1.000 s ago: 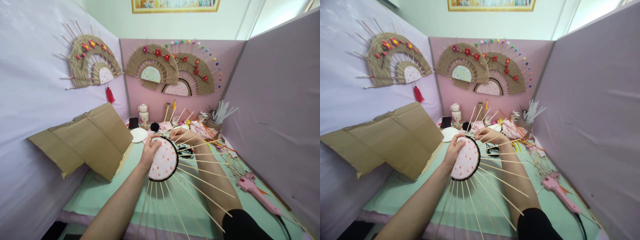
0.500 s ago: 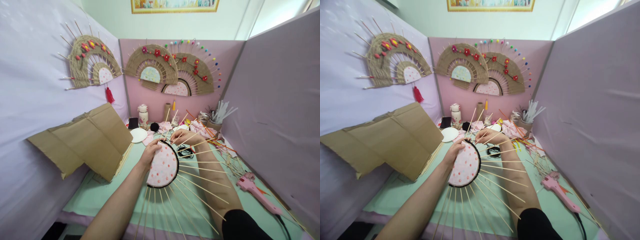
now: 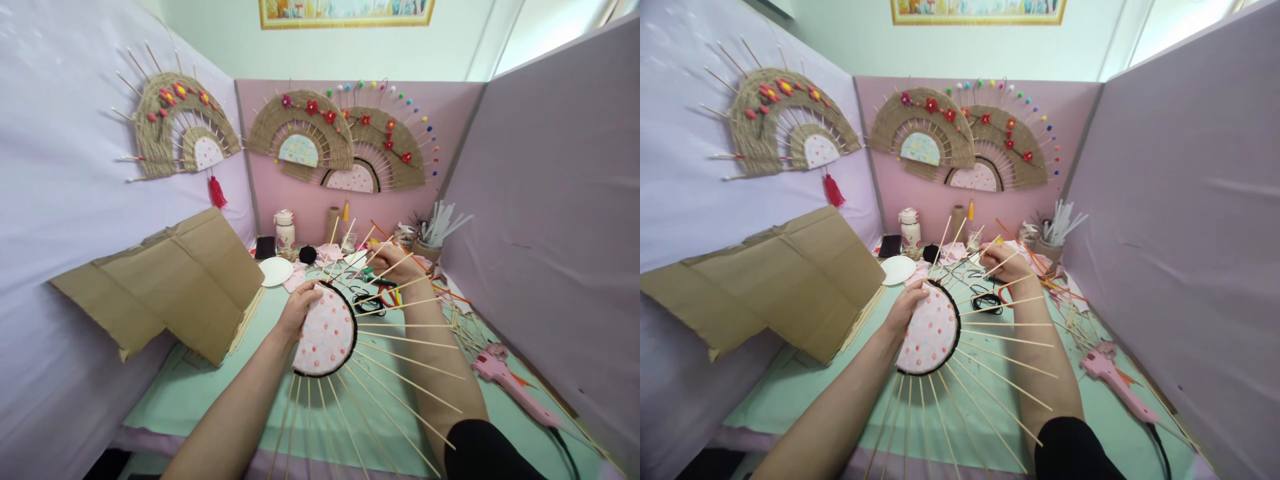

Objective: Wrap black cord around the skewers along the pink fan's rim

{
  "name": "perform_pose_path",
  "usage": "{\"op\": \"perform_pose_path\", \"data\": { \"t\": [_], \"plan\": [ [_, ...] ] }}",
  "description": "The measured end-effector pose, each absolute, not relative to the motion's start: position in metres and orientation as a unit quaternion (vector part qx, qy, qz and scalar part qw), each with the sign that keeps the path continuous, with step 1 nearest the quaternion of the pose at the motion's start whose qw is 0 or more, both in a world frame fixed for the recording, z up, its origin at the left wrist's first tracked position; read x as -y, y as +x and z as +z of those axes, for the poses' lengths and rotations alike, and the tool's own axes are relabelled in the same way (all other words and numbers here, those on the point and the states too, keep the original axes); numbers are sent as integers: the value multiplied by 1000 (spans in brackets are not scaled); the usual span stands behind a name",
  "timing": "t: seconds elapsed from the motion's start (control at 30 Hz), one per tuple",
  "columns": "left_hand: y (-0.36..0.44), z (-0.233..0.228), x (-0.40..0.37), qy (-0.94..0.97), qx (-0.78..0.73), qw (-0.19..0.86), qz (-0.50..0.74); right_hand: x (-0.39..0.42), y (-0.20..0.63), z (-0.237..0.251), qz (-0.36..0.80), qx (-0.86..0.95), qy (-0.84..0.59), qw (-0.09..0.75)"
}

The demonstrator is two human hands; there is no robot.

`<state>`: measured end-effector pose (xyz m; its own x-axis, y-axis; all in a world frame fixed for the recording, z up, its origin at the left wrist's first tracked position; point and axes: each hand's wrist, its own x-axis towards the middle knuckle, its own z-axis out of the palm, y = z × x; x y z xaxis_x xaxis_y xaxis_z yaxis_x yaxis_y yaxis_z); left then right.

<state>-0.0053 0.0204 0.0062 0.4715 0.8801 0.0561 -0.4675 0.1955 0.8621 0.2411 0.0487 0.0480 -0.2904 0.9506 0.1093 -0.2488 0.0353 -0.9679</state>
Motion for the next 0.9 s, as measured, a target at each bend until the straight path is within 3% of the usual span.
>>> {"op": "perform_pose_path", "data": {
  "t": [0.53, 0.9],
  "plan": [
    [-4, 1, -22, 447, -236, 737, 448, -48, 225, 71, 533, 496, -228, 647],
    [-4, 4, -20, 446, -242, 734, 451, -54, 219, 66, 346, 488, -293, 746]
  ]
}}
